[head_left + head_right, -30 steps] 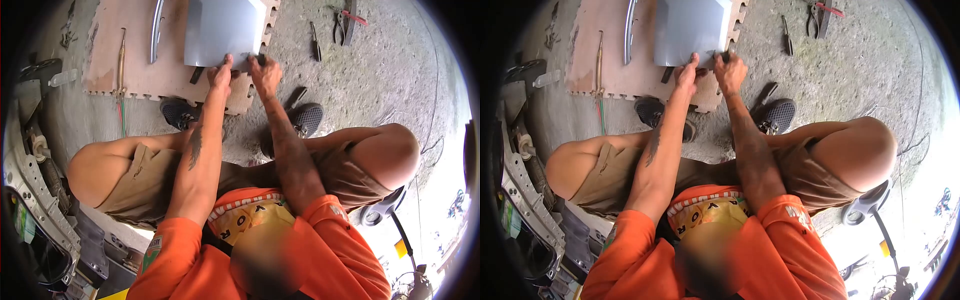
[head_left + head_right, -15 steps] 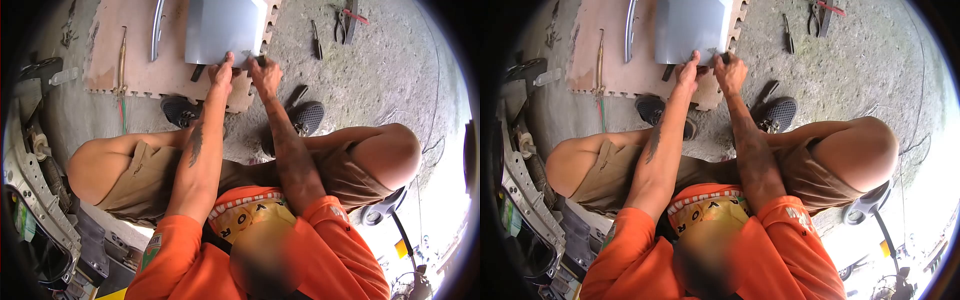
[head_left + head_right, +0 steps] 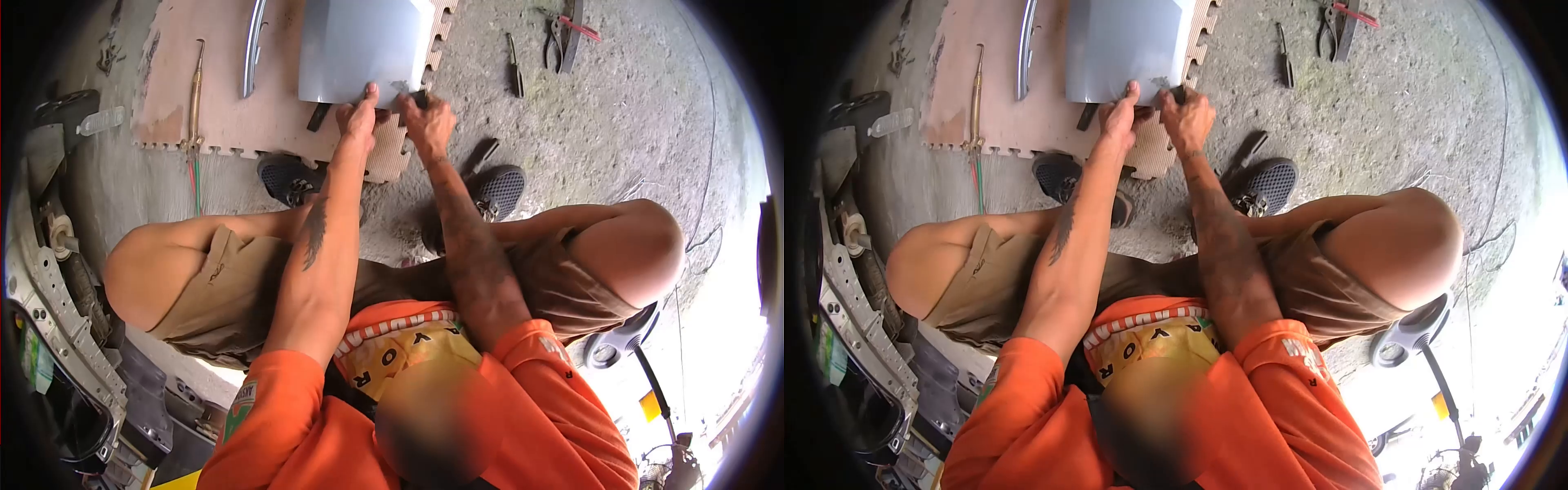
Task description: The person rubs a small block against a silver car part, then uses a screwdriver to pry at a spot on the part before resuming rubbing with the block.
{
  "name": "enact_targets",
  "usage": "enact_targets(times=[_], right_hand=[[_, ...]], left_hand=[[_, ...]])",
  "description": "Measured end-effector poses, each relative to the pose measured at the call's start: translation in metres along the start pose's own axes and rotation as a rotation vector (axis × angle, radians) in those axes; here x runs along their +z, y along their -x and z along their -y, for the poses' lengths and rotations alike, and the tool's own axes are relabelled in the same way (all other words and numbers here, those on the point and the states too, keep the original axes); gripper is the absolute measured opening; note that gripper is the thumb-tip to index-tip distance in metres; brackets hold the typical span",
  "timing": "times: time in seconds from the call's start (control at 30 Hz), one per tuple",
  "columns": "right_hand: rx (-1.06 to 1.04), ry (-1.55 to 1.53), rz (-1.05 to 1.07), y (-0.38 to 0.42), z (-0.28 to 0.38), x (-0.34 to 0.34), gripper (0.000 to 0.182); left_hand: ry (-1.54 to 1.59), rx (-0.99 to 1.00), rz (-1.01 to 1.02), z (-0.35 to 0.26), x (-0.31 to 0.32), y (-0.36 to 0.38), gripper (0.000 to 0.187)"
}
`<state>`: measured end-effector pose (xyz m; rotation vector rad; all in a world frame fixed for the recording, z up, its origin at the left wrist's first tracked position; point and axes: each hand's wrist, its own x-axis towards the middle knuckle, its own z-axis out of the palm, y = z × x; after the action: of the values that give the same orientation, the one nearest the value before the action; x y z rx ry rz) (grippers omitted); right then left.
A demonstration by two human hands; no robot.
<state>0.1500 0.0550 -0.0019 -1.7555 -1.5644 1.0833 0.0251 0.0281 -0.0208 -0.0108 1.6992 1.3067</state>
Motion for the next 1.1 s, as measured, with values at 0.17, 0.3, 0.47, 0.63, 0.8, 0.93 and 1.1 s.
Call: enact_targets(times=[0.17,0.3,0.47,0.63,0.8,0.93,1.1], right_hand=[[0.026,-0.057,0.015,0.006,-0.009,0.003,0.036],[0.037,-0.047,0.015,-0.022,-0.004,0.001,0.034],[-0.160,0.048,-0.120,-0.006,-0.027,0.013,0.039],[0.000,0.043,-0.033,-0.015,0.012,-0.007,0.032],[-0.038,0.062,-0.058,-0.009,0.010,-0.006,0.031],[-0.010,-0.026,0.033,-0.004,0.004,-0.004,0.033],[0.040,-0.020,0.024,-0.023,0.008,0.002,0.035]], left_hand=[[0.024,-0.021,0.002,0.005,-0.006,0.001,0.035],[0.026,-0.011,-0.013,-0.002,0.003,0.002,0.040],[0.011,0.033,-0.023,0.002,0.000,0.002,0.041],[0.020,-0.036,-0.008,0.005,-0.003,-0.003,0.043],[0.000,0.004,-0.036,-0.001,0.004,0.009,0.039],[0.039,-0.016,0.013,0.003,-0.004,0.000,0.034],[-0.006,0.017,-0.021,0.001,0.002,-0.002,0.036]])
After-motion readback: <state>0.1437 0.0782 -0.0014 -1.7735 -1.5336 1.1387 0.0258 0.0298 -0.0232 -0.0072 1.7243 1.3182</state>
